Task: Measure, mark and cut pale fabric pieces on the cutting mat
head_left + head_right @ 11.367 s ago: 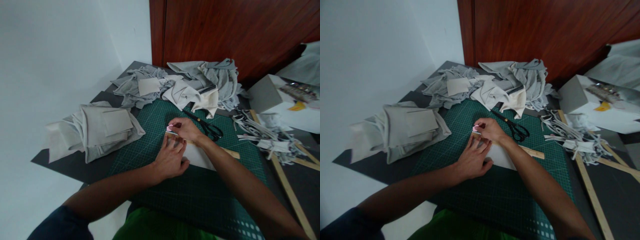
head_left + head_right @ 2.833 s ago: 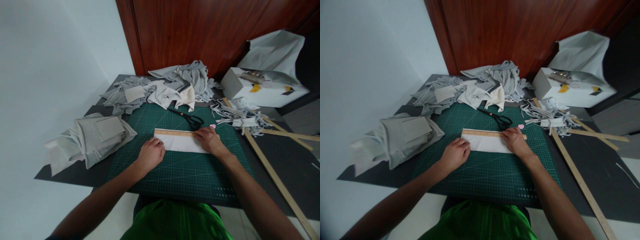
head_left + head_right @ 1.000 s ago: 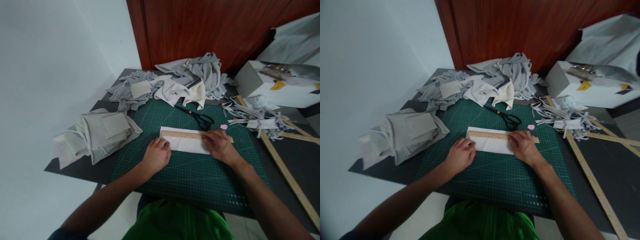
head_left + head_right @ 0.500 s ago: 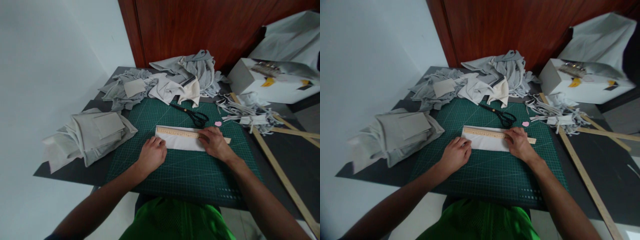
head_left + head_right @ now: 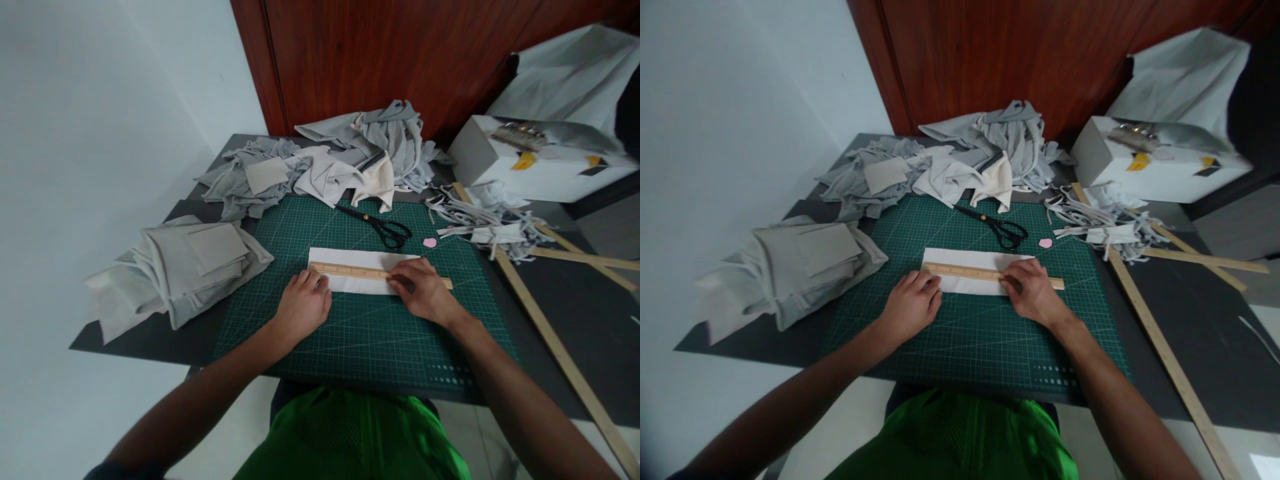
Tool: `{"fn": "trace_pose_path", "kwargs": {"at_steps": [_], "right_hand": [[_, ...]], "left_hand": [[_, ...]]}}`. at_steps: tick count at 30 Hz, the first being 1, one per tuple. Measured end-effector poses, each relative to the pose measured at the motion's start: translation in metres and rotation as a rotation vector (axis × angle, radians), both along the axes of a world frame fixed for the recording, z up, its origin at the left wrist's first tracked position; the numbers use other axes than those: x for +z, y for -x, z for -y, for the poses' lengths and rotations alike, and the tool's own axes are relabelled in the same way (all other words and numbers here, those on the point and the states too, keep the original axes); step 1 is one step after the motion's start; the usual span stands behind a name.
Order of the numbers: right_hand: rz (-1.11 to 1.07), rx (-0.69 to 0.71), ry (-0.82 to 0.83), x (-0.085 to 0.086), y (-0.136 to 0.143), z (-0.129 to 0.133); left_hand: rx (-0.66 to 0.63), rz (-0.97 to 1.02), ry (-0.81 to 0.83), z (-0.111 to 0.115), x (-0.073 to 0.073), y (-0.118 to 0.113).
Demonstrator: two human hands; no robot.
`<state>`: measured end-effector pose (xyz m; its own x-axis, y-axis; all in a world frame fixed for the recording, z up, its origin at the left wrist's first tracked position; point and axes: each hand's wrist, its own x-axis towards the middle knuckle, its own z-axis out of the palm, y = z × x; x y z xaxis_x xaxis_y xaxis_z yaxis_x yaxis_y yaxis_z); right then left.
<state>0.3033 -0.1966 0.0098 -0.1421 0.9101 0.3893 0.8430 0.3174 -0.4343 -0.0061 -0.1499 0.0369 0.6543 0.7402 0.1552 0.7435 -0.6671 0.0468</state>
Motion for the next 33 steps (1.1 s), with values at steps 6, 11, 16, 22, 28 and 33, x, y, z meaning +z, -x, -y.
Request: {"fn": "trace_pose_path", "kwargs": {"at_steps": [6,11,16,22,28,33], "right_hand": [[0.017,-0.035,-0.008,-0.002,0.002,0.0],[0.035,-0.039,-0.001,-0.006,0.001,-0.001],[0.045,-0.032,-0.006,-0.007,0.002,-0.003],[0.066,-0.039,-0.001,-0.006,0.004,-0.003],[0.11,-0.064,-0.008,-0.008,0.007,0.0],[0.164,-0.06,0.007,-0.01,0.008,0.002]], "left_hand": [[-0.008,-0.025,-0.002,-0.001,0.002,0.001],[-0.038,-0.028,0.039,-0.007,0.011,0.0],[-0.036,-0.067,0.129,-0.02,0.027,-0.001],[-0.248,0.118,0.269,-0.077,0.039,-0.016],[-0.5,0.157,0.433,-0.13,0.027,-0.049],[-0.534,0.096,0.483,-0.143,0.008,-0.052]]}}
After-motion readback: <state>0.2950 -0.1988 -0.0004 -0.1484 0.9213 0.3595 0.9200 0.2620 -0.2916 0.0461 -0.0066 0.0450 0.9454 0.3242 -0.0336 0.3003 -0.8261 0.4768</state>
